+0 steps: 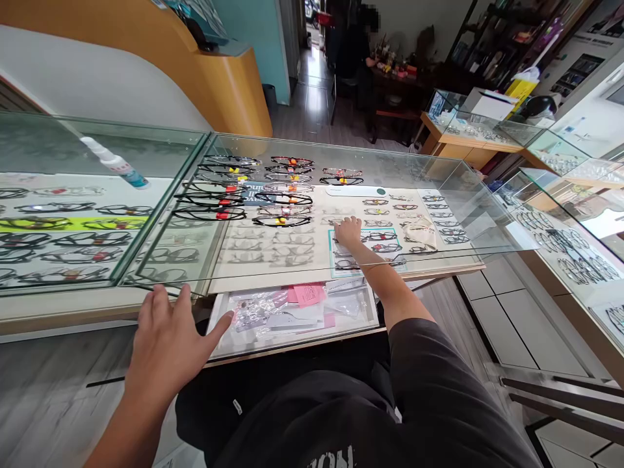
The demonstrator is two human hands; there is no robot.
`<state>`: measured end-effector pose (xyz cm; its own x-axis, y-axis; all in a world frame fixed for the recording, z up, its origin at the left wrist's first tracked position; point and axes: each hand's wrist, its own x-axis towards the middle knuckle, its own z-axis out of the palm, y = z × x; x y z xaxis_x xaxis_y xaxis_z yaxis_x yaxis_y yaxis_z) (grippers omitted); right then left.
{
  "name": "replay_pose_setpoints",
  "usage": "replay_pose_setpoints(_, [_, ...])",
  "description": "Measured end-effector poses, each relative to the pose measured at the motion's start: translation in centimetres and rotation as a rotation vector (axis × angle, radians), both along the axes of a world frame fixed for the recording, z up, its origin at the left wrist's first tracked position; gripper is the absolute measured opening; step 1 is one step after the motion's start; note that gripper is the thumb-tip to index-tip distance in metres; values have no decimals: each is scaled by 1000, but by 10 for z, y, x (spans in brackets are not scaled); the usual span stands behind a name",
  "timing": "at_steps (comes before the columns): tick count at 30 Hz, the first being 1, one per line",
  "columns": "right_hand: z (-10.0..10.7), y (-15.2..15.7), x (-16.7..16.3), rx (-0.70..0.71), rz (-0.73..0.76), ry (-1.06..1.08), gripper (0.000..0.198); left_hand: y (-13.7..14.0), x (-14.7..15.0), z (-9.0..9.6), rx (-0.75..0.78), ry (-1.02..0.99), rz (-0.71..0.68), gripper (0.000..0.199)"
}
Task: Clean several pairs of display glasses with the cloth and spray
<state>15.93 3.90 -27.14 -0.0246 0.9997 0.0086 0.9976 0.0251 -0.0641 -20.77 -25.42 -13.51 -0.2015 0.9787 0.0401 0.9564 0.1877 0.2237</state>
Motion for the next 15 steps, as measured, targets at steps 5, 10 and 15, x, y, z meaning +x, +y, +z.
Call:
replay_pose_setpoints(5, [6,-3,2,-14,44,-14,59,-1,-1,-1,-17,-12,8,112])
replay_pose_setpoints(10, [27,-13,-5,11,73,-22,61,0,-2,-2,-8,-2,-2,108])
replay_pose_setpoints(15, [57,-37,-51,5,333,-11,60,0,0,1,10,-3,-11,106])
